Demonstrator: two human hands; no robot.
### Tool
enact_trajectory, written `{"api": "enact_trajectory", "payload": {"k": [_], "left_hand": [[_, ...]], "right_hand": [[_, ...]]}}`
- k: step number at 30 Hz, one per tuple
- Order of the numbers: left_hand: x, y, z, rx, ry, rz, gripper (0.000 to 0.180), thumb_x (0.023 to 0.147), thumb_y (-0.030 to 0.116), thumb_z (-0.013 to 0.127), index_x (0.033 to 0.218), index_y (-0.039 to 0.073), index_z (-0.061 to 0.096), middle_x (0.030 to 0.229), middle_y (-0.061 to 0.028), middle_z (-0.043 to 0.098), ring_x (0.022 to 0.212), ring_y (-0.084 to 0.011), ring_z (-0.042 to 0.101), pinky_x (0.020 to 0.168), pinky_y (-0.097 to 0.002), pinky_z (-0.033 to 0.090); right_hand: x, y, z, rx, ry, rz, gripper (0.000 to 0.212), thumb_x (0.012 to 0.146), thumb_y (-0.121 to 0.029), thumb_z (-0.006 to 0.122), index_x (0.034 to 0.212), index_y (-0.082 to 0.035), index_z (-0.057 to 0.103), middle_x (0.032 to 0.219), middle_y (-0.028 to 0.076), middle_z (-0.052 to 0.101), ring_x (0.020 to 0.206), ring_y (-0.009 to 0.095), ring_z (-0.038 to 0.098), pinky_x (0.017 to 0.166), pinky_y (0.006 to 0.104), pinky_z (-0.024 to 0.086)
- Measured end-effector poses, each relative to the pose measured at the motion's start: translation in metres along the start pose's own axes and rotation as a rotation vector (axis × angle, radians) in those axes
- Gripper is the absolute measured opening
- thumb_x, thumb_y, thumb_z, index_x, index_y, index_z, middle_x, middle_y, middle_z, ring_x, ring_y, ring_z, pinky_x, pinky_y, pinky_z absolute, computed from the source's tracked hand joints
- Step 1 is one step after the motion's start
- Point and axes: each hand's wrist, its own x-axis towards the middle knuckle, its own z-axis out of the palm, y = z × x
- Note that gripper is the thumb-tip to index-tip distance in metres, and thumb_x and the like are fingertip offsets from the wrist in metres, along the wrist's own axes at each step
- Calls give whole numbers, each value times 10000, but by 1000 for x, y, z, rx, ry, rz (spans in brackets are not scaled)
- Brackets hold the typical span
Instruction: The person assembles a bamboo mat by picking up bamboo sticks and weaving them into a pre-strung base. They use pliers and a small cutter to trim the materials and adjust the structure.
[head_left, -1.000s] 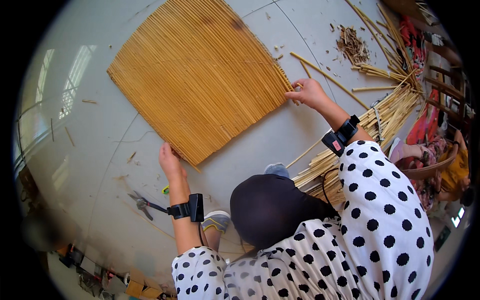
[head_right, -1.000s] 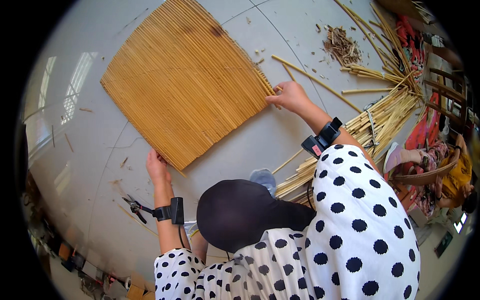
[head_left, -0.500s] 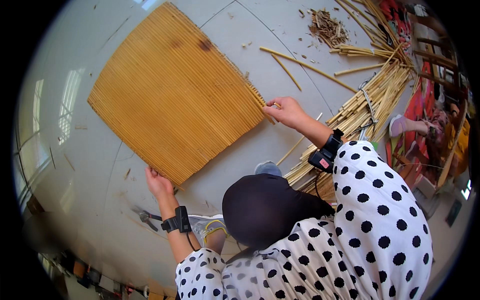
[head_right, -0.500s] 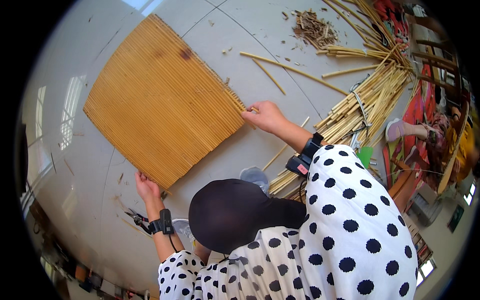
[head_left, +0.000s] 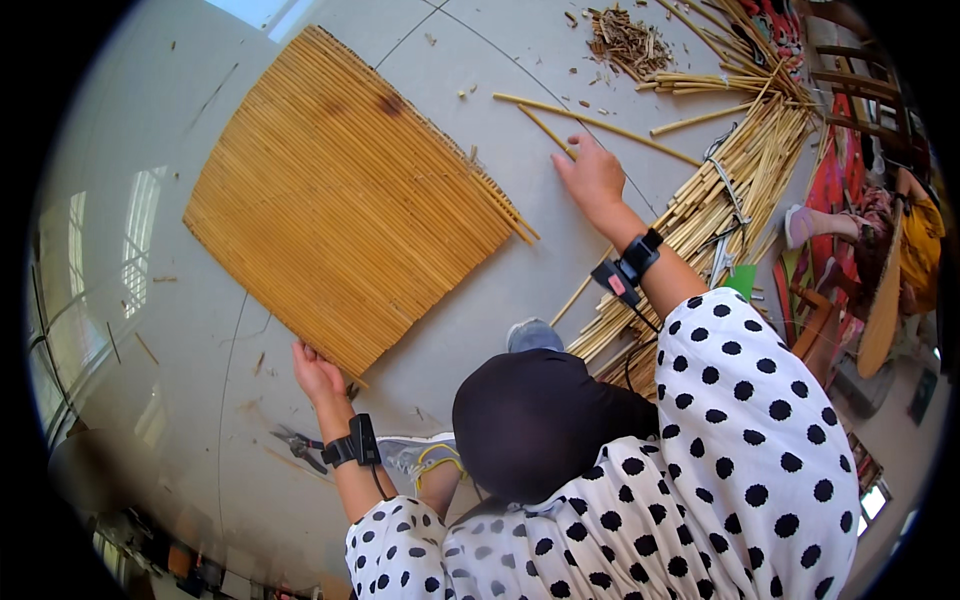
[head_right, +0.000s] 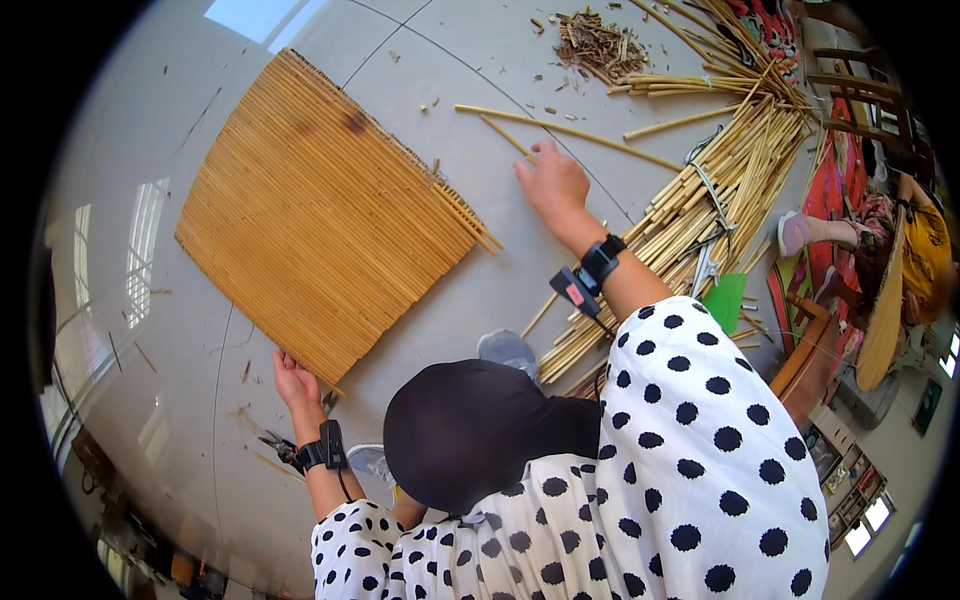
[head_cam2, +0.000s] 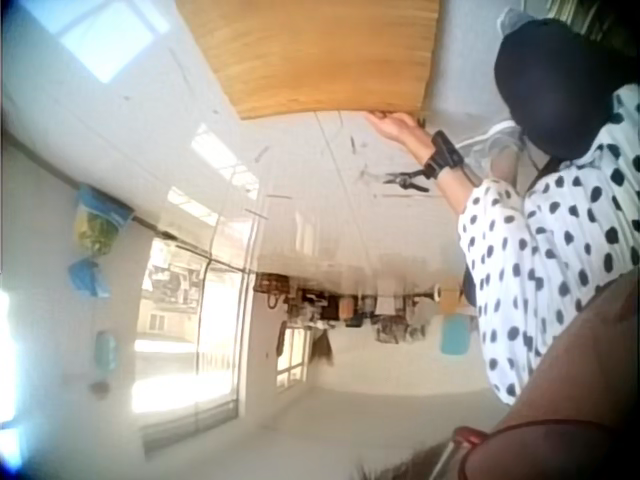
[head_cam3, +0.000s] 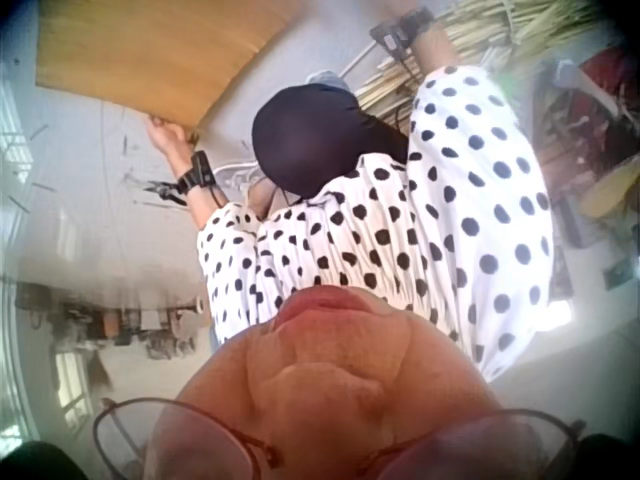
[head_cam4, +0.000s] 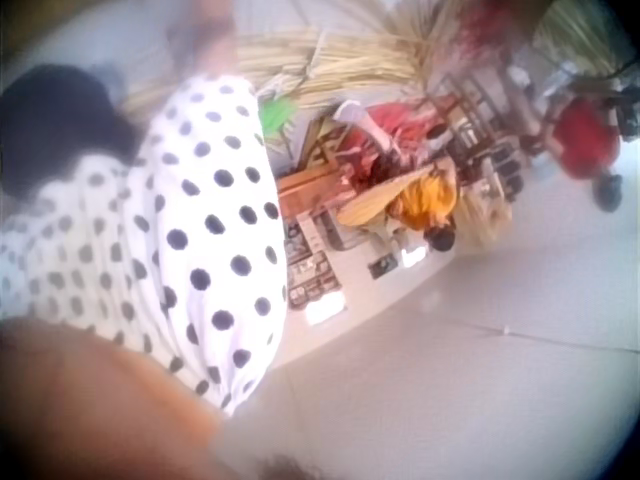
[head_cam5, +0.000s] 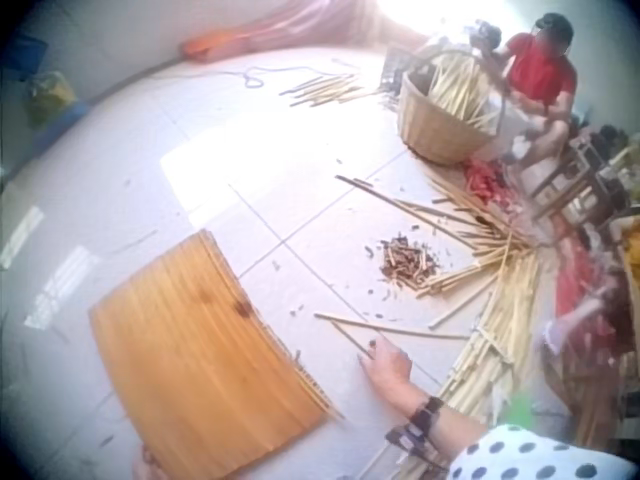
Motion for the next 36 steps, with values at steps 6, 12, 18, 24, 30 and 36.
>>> {"api": "enact_trajectory", "payload": {"k": [6,12,18,24,30,36], "left_hand": [[5,-2,-5,162,36,66,241,969,233,493,1062,21,559,992,-46,609,920,-152,569,769,-293,450],[9,2,-3,557,189,101,286,924,203,560,1131,6,560,1024,-69,596,933,-161,556,811,-291,443],[-14,23,26,761,252,523,330,924,107,535,1217,-43,527,1153,-119,571,1068,-186,536,930,-301,422],[-32,27,76,697,41,663,262,935,107,526,1150,-31,579,1133,-99,553,1024,-166,535,912,-289,425],[-56,20,115,634,-139,580,226,947,103,528,1121,-29,586,1058,-74,583,977,-143,544,899,-264,427],[-72,-2,135,808,-358,559,182,936,101,550,1072,-1,617,1024,-39,593,933,-118,555,827,-241,446]], "right_hand": [[22,27,11,-43,-39,-108,241,813,-283,674,954,-89,650,863,132,690,812,328,656,694,434,519],[11,49,12,528,-506,-58,219,855,-209,653,1003,-48,658,697,41,621,614,137,554,558,286,440],[-37,36,-25,1052,-930,160,210,911,-191,607,1033,-20,622,589,-79,410,480,30,306,438,202,233],[-54,39,-28,1207,-1039,131,208,919,-208,601,1029,-32,614,578,-92,335,459,31,237,433,214,182],[-57,35,-32,1332,-1053,168,212,919,-228,609,1020,-41,616,587,-93,334,463,28,234,430,214,180],[-60,28,-15,1006,-808,82,232,897,-227,625,1008,-25,641,597,-51,474,478,59,380,446,226,297]]}}
